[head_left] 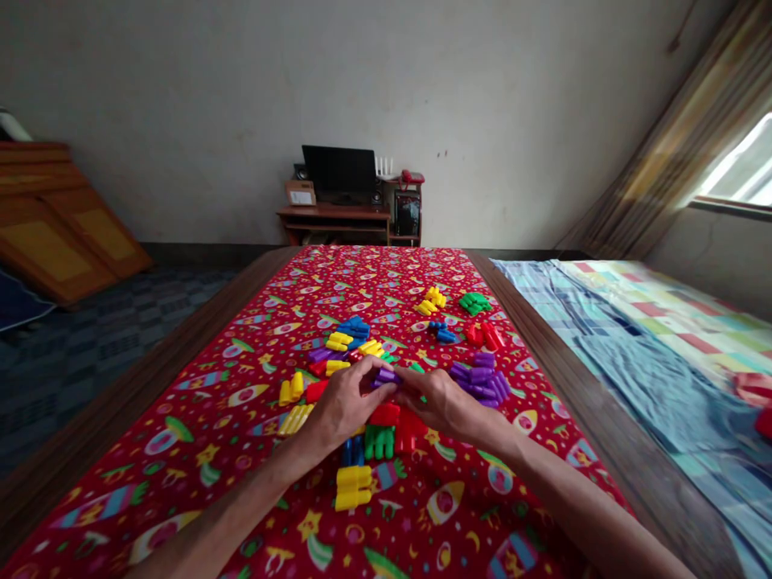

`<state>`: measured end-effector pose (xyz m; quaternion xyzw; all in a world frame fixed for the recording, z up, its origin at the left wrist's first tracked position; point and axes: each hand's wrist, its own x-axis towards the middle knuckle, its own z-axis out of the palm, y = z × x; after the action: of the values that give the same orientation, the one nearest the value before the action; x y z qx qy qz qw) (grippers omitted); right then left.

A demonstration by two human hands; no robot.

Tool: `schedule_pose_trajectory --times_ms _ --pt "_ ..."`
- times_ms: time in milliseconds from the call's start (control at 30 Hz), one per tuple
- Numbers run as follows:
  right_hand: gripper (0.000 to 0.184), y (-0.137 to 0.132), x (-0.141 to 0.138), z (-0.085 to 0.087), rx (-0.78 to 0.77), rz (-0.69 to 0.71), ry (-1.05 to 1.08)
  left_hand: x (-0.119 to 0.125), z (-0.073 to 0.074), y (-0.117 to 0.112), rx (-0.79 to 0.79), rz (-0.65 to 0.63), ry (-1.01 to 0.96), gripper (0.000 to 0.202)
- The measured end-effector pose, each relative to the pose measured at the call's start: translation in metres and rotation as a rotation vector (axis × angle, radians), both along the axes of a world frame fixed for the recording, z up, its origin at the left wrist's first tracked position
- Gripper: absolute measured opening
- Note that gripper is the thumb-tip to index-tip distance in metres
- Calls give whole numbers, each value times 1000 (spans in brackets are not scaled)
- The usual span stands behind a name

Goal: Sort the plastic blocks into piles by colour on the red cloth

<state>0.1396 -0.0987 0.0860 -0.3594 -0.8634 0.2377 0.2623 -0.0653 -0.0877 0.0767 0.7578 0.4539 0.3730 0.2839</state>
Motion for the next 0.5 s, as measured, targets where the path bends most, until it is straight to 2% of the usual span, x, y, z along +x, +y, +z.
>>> schedule_pose_trajectory --times_ms 167,267,333,400,500 --pt "22 -3 -9 -12 -29 -41 74 -14 4 9 88 -6 17 24" --pt "31 -5 -12 -12 -14 -59 185 -13 -4 9 124 -115 44 31" --pt "25 -4 -11 -10 13 -73 163 -9 -10 6 114 -181 50 37" --pt "21 1 -4 -5 77 -107 107 -5 -15 1 112 -212 63 41" --pt "22 15 23 7 196 -209 -5 -3 -18 -2 184 -202 82 42"
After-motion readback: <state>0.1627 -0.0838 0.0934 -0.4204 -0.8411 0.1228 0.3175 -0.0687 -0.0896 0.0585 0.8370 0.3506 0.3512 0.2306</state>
